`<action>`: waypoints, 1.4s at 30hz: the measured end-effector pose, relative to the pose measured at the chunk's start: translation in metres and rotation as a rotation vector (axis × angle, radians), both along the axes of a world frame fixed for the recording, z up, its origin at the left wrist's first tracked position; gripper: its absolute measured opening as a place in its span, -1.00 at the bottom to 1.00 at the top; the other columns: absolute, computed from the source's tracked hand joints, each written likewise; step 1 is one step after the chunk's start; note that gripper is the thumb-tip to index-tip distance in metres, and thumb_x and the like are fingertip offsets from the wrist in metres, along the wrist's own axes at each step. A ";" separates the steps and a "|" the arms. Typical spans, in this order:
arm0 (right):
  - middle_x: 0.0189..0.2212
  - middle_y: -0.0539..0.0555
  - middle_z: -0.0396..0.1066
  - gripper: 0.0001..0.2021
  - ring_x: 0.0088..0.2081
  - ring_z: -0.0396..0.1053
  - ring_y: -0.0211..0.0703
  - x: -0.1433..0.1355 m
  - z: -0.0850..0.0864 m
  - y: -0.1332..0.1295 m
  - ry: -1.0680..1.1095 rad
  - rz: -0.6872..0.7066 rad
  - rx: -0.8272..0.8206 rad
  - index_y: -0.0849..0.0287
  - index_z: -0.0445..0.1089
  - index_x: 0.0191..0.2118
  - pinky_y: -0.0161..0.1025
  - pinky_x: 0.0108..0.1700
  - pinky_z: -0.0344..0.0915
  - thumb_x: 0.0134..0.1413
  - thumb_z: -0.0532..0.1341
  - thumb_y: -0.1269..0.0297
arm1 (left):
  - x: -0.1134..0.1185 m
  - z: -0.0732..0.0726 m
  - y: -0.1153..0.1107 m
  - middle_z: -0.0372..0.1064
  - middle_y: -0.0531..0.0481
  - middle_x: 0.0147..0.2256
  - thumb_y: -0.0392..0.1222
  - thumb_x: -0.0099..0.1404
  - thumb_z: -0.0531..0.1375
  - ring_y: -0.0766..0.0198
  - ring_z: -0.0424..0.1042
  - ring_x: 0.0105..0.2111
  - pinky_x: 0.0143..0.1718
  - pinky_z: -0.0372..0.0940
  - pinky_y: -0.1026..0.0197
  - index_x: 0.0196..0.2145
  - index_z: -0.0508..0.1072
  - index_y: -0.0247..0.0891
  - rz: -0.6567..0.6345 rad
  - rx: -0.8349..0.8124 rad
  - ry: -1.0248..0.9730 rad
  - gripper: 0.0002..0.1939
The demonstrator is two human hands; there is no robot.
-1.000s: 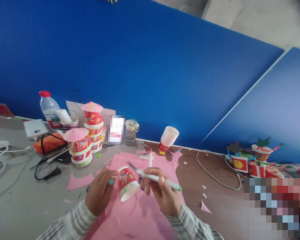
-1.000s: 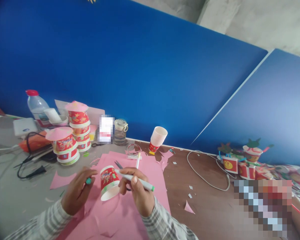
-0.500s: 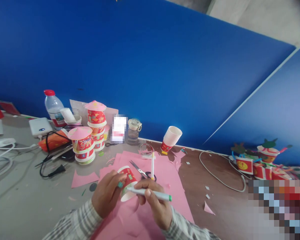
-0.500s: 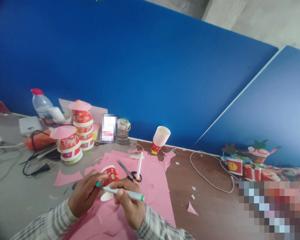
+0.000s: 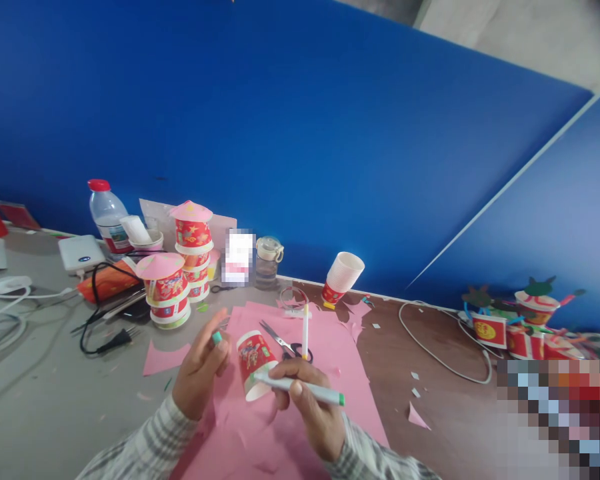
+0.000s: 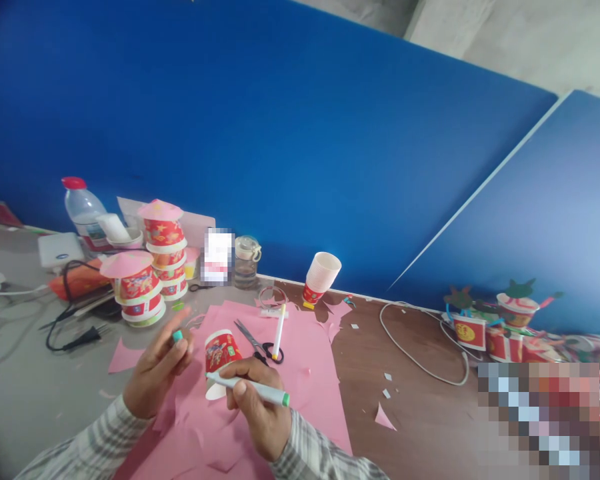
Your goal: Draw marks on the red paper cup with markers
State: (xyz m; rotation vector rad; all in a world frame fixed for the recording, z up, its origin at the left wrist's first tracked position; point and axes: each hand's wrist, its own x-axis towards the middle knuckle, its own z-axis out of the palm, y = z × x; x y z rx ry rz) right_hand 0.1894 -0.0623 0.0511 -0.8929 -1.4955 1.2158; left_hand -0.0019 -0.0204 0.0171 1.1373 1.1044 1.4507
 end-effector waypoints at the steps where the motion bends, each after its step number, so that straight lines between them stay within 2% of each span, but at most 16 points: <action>1: -0.66 0.00 0.34 -0.64 -0.59 0.32 -0.09 0.000 -0.001 0.000 -0.007 -0.004 0.006 0.09 0.43 -0.28 -0.23 -0.51 0.29 -0.01 0.04 -0.03 | 0.000 0.000 0.002 0.22 0.22 -0.60 0.16 -0.06 0.19 0.48 0.09 -0.74 -0.69 0.05 0.35 -0.01 0.09 -0.15 -0.012 0.003 -0.090 -0.29; 3: -0.65 0.00 0.35 -0.64 -0.59 0.33 -0.09 0.000 -0.001 -0.001 -0.022 -0.017 0.027 0.09 0.43 -0.28 -0.23 -0.52 0.30 0.00 0.04 -0.03 | 0.001 0.003 0.003 0.30 0.16 -0.55 0.15 -0.12 0.23 0.52 0.08 -0.77 -0.73 0.03 0.37 -0.09 0.19 -0.18 -0.029 -0.022 -0.204 -0.33; 7: -0.61 0.01 0.38 -0.66 -0.57 0.35 -0.07 -0.001 0.007 -0.004 -0.080 -0.033 0.141 0.03 0.41 -0.23 -0.21 -0.49 0.32 0.02 0.02 0.00 | 0.002 0.011 0.002 0.39 0.05 -0.52 0.22 -0.11 0.19 0.54 0.07 -0.83 -0.84 -0.06 0.40 -0.33 0.32 -0.24 -0.079 -0.107 -0.252 -0.49; 11: -0.47 0.06 0.45 -0.68 -0.48 0.41 -0.01 -0.005 0.018 -0.008 -0.119 0.031 0.321 -0.06 0.33 -0.10 -0.13 -0.38 0.37 0.04 0.03 0.06 | 0.005 0.011 0.000 0.42 0.03 -0.53 0.24 -0.12 0.16 0.55 0.01 -0.89 -0.87 -0.10 0.40 -0.40 0.32 -0.24 -0.100 -0.158 -0.262 -0.50; 15: -0.36 0.09 0.47 -0.62 -0.43 0.42 0.03 -0.009 0.017 -0.010 -0.148 0.072 0.440 -0.09 0.22 0.02 -0.07 -0.31 0.37 0.03 0.04 0.08 | 0.008 0.013 -0.002 0.43 0.02 -0.57 0.25 -0.15 0.17 0.57 -0.04 -0.92 -0.90 -0.14 0.42 -0.42 0.32 -0.26 -0.105 -0.202 -0.261 -0.49; 20: -0.35 0.13 0.49 -0.59 -0.38 0.43 0.08 -0.014 0.008 -0.009 -0.208 0.026 0.532 -0.05 0.23 0.03 -0.05 -0.27 0.35 0.03 0.03 0.07 | 0.012 0.017 -0.007 0.44 0.01 -0.57 0.26 -0.18 0.18 0.57 -0.05 -0.92 -0.90 -0.16 0.42 -0.39 0.33 -0.25 -0.108 -0.228 -0.256 -0.46; 25: -0.32 0.14 0.49 -0.59 -0.34 0.43 0.09 -0.016 0.008 -0.008 -0.250 0.026 0.582 -0.02 0.20 0.05 -0.05 -0.26 0.35 0.06 0.00 0.07 | 0.014 0.015 -0.010 0.45 -0.01 -0.56 0.28 -0.18 0.17 0.55 -0.03 -0.92 -0.90 -0.15 0.41 -0.33 0.32 -0.26 -0.138 -0.241 -0.229 -0.41; 30: -0.30 0.17 0.47 -0.58 -0.29 0.42 0.09 -0.015 0.006 -0.006 -0.272 0.031 0.608 0.07 0.20 0.05 -0.04 -0.23 0.35 0.08 -0.01 0.10 | 0.014 0.008 -0.012 0.46 -0.05 -0.51 0.28 -0.11 0.14 0.55 -0.02 -0.91 -0.89 -0.13 0.40 -0.30 0.33 -0.25 -0.165 -0.187 -0.179 -0.43; 36: -0.28 0.22 0.45 -0.59 -0.25 0.40 0.09 -0.014 0.005 -0.004 -0.318 0.050 0.666 0.20 0.20 0.04 -0.05 -0.19 0.33 0.11 -0.03 0.14 | 0.016 0.009 -0.017 0.46 -0.09 -0.44 0.25 -0.03 0.12 0.56 0.00 -0.88 -0.81 0.04 0.35 -0.24 0.33 -0.24 -0.204 -0.102 -0.113 -0.45; 42: -0.32 0.19 0.45 -0.60 -0.30 0.41 0.07 -0.015 0.005 -0.003 -0.353 0.014 0.743 0.19 0.17 0.06 -0.05 -0.24 0.33 0.12 -0.05 0.19 | 0.017 0.009 -0.024 0.43 -0.08 -0.37 0.22 0.04 0.08 0.56 0.02 -0.84 -0.82 -0.04 0.38 -0.11 0.25 -0.18 -0.306 -0.038 -0.068 -0.45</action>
